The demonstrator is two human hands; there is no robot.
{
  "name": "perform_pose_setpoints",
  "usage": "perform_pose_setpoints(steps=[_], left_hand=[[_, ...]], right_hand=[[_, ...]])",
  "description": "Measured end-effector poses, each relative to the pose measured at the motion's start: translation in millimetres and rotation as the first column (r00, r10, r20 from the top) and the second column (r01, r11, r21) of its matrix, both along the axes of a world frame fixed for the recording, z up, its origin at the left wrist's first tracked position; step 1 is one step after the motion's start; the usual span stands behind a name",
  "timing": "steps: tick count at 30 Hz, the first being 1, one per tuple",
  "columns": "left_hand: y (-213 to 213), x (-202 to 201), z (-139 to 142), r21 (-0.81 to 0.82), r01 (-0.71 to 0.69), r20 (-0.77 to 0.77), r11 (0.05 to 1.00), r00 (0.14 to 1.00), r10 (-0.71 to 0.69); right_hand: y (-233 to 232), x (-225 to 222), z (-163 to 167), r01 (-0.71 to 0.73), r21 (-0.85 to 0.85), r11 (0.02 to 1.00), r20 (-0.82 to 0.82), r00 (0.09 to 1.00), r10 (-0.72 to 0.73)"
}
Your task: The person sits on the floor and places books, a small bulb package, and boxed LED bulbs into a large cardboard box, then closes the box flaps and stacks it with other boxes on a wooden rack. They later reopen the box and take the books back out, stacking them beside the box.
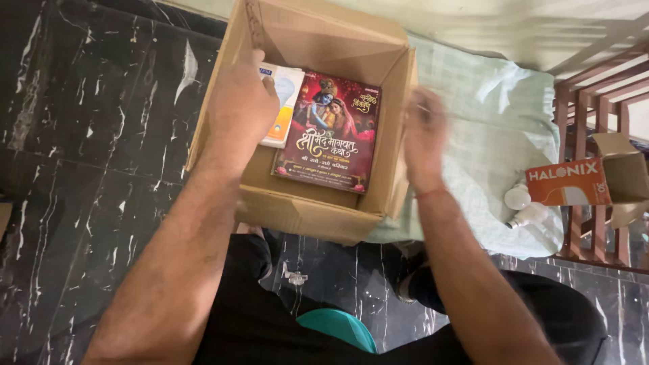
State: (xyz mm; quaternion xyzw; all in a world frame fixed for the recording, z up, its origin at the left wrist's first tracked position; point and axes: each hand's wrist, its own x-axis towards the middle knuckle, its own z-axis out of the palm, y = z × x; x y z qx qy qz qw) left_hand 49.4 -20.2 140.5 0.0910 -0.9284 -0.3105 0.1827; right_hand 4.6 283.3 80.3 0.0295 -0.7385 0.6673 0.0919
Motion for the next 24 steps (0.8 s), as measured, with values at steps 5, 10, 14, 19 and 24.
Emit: perform_pose_setpoints(steps=[5,10,14,19,24], left_hand=[[-18,-4,9,0.130,0.035,-0.094,0.991,0.995,-0.023],[-66,20,26,0.446,-0.065,-0.162,0.893,0.975,0.152],[-112,65,5,0.497,-0.159,-0.015,0.853,0.981,0.192],[-142,131,-56,0.602,-0.398,0.189,0.693,0.914,0.360],[-133,148,-93,0.678,-0.719,0.703,0.152,0.695,0.151]], right_hand=[[79,20,-59,0.255,-0.038,0.966,0.465,0.860,-0.209],[89,54,-89,0.373,-0.374,0.849,0.819,0.562,0.114],[107,60,-76,0.285,-0.354,0.891,0.816,0.560,0.145],[136,60,-15,0.163,0.097,0.982,0.499,0.846,-0.190],[125,55,57,0.133,0.250,0.959,0.339,0.916,-0.215]])
